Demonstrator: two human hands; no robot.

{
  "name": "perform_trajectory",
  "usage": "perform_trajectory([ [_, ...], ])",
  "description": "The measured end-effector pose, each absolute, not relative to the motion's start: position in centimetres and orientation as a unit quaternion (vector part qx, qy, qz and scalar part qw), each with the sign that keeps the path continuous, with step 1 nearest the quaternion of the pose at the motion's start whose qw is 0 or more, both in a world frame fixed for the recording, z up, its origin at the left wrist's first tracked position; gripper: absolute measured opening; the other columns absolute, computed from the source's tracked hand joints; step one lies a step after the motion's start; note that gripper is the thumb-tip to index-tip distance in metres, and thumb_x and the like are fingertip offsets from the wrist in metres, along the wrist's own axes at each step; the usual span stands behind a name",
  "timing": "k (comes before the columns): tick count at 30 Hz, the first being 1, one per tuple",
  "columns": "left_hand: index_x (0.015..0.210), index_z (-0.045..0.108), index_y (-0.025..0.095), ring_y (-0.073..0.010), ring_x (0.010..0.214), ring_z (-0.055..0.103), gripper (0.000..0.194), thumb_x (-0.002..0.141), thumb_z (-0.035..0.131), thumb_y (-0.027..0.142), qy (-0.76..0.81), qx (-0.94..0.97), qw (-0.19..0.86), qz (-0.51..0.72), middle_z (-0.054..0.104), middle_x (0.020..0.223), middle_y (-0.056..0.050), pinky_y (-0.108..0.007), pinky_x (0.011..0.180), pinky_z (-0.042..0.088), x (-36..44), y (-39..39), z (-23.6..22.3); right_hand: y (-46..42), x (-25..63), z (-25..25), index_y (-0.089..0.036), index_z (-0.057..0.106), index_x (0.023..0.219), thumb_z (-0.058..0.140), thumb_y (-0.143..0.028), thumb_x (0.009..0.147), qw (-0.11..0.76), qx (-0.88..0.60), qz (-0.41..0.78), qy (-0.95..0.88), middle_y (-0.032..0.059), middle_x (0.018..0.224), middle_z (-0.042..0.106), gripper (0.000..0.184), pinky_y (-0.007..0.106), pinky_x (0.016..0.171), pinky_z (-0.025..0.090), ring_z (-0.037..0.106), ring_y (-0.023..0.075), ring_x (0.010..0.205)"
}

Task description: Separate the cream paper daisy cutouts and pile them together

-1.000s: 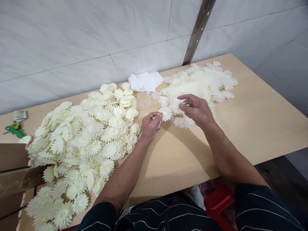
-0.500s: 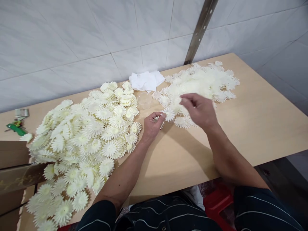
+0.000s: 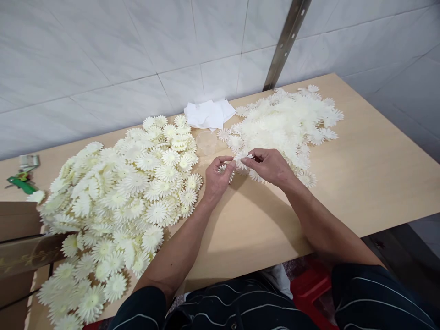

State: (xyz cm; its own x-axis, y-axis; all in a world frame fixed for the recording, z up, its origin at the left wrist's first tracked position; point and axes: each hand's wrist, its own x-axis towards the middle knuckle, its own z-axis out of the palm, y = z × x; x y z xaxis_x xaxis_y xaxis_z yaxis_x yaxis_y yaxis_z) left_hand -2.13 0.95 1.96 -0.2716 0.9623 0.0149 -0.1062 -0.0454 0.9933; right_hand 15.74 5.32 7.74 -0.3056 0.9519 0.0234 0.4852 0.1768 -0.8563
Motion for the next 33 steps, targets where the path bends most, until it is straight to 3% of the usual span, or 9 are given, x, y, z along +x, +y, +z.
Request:
perform_trajectory([
  [3, 0.098, 0.079, 0.02, -0.0118, 0.058, 0.055, 0.042, 0.081, 0.091, 0.057, 0.531, 0.388, 0.464, 0.593, 0.074, 0.08, -0.001, -0.025, 0.055, 0.045, -2.2, 1.0, 1.9, 5.5, 16.0, 7.8, -0.022, 0.056, 0.065, 0.072, -0.072, 0.089, 0.295, -0.516, 0.376, -0.711, -0.003, 0.057, 0.039, 0.057, 0.032, 0.057, 0.028, 0.038, 0.0145, 0.06],
  [9, 0.094, 0.078, 0.019, -0.011, 0.056, 0.052, 0.044, 0.08, 0.092, 0.059, 0.526, 0.389, 0.472, 0.59, 0.07, 0.073, 0.001, -0.024, 0.054, 0.043, -2.2, 1.0, 1.8, 5.6, 16.4, 7.4, -0.024, 0.038, 0.061, 0.065, -0.074, 0.095, 0.309, -0.526, 0.35, -0.71, -0.0021, 0.057, 0.038, 0.066, 0.032, 0.057, 0.026, 0.034, 0.0141, 0.06],
  [16, 0.089, 0.079, 0.019, -0.0128, 0.061, 0.053, 0.052, 0.081, 0.089, 0.069, 0.515, 0.386, 0.492, 0.586, 0.064, 0.067, 0.002, -0.024, 0.056, 0.043, -2.1, 0.8, 2.4, 5.5, 16.4, 7.2, -0.024, 0.042, 0.06, 0.062, -0.09, 0.091, 0.309, -0.498, 0.406, -0.701, -0.0016, 0.055, 0.041, 0.075, 0.032, 0.055, 0.027, 0.037, 0.0144, 0.058],
  [20, 0.075, 0.073, 0.02, -0.0133, 0.06, 0.053, 0.06, 0.082, 0.084, 0.078, 0.503, 0.382, 0.513, 0.581, 0.057, 0.061, 0.002, -0.026, 0.056, 0.043, -2.1, 0.5, 3.1, 5.5, 16.2, 7.4, -0.024, 0.044, 0.058, 0.068, -0.092, 0.085, 0.288, -0.49, 0.406, -0.715, -0.0029, 0.056, 0.036, 0.078, 0.031, 0.055, 0.025, 0.034, 0.0135, 0.059],
  [26, 0.073, 0.078, 0.019, -0.0158, 0.073, 0.061, 0.048, 0.078, 0.093, 0.064, 0.501, 0.425, 0.475, 0.585, 0.067, 0.07, 0.0, -0.027, 0.073, 0.05, -2.3, 0.7, 2.8, 5.6, 15.9, 7.5, -0.022, 0.049, 0.059, 0.074, -0.093, 0.078, 0.271, -0.486, 0.418, -0.718, -0.0031, 0.059, 0.039, 0.077, 0.03, 0.055, 0.025, 0.035, 0.0127, 0.06],
  [33, 0.078, 0.081, 0.019, -0.0151, 0.072, 0.06, 0.038, 0.083, 0.089, 0.056, 0.52, 0.399, 0.469, 0.592, 0.071, 0.073, 0.0, -0.028, 0.074, 0.05, -2.2, 0.9, 2.0, 5.7, 16.5, 8.0, -0.023, 0.038, 0.058, 0.083, -0.088, 0.073, 0.208, -0.462, 0.453, -0.733, -0.0048, 0.058, 0.033, 0.08, 0.03, 0.055, 0.023, 0.029, 0.0114, 0.06],
])
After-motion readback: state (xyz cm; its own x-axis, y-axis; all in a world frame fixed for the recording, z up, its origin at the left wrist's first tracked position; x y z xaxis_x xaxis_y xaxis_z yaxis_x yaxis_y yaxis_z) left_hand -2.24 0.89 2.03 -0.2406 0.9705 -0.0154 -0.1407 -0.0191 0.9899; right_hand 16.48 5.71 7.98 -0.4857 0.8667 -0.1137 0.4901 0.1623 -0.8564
